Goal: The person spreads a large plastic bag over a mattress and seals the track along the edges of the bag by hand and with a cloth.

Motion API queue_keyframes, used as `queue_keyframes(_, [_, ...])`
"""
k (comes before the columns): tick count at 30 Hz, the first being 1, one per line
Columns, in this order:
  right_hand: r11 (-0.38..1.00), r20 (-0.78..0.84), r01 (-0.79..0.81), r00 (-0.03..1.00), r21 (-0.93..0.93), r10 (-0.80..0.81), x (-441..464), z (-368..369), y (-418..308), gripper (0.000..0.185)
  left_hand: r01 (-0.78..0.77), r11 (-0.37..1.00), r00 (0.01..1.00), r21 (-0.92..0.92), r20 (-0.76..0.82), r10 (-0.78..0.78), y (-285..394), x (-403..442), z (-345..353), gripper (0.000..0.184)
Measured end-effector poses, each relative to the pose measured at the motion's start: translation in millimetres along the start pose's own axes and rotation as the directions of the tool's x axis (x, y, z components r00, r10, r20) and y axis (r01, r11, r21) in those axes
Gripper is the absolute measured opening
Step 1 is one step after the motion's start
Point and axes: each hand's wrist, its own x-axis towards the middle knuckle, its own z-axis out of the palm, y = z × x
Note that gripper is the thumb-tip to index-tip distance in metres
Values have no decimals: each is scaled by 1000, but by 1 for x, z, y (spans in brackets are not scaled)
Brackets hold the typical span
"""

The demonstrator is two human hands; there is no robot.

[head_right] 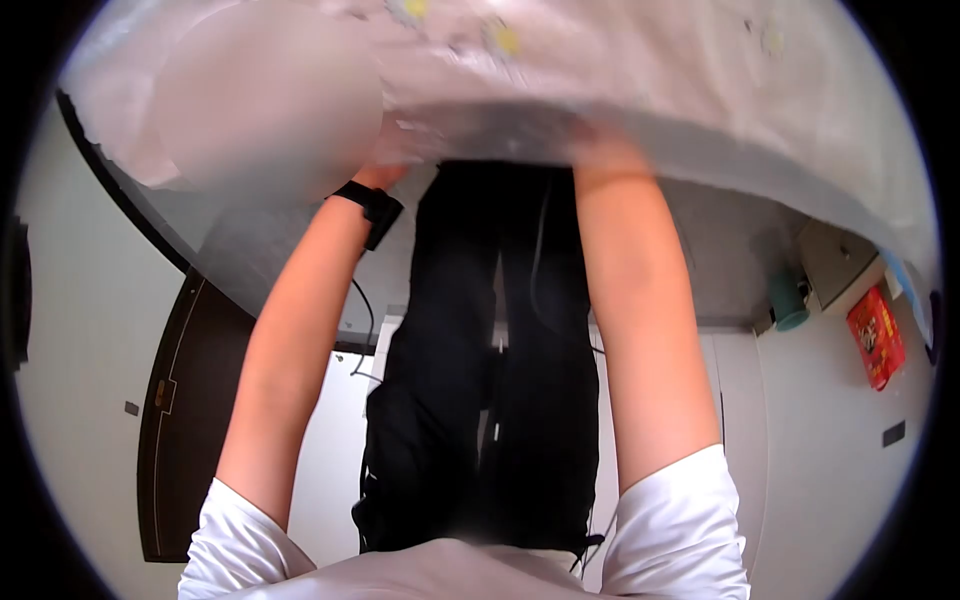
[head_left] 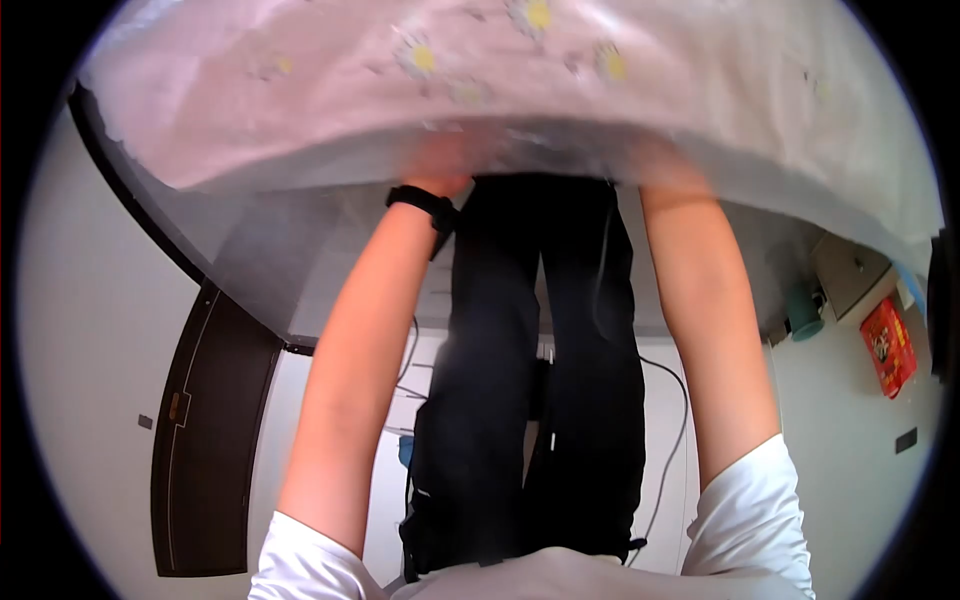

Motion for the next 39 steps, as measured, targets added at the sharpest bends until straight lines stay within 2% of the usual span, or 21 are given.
queue_keyframes(5, [999,-9,-52,999,8,52,0,-2,-12,26,36,998,987,-54,-156,-44,12,20,-28,28])
queue_keyframes(11, [997,-12,-74,997,28,75,-5,6,-16,26,52,992,981,-111,-178,-71,9,18,-47,28])
queue_keyframes(22, [986,-39,-155,987,65,158,-65,1,-5,26,-18,997,974,-81,-228,-1,7,15,-43,28])
queue_keyframes(30, [986,-18,-165,986,-19,165,-80,-8,-8,26,-97,993,944,-67,-323,71,5,18,-35,27])
queue_keyframes(35, [988,22,-125,992,-90,127,-56,1,-22,27,-182,982,890,-44,-431,146,1,4,-54,27])
queue_keyframes(37, [987,48,-94,994,-129,101,-39,5,-23,27,-215,972,865,-91,-481,146,3,-7,-63,27])
queue_keyframes(38, [987,68,-70,994,-148,80,-28,11,-26,27,-267,928,845,-258,-526,97,8,-8,-67,29])
queue_keyframes(39, [987,73,-45,996,-153,57,-17,16,-30,27,-244,880,865,-409,-502,6,16,-17,-74,31])
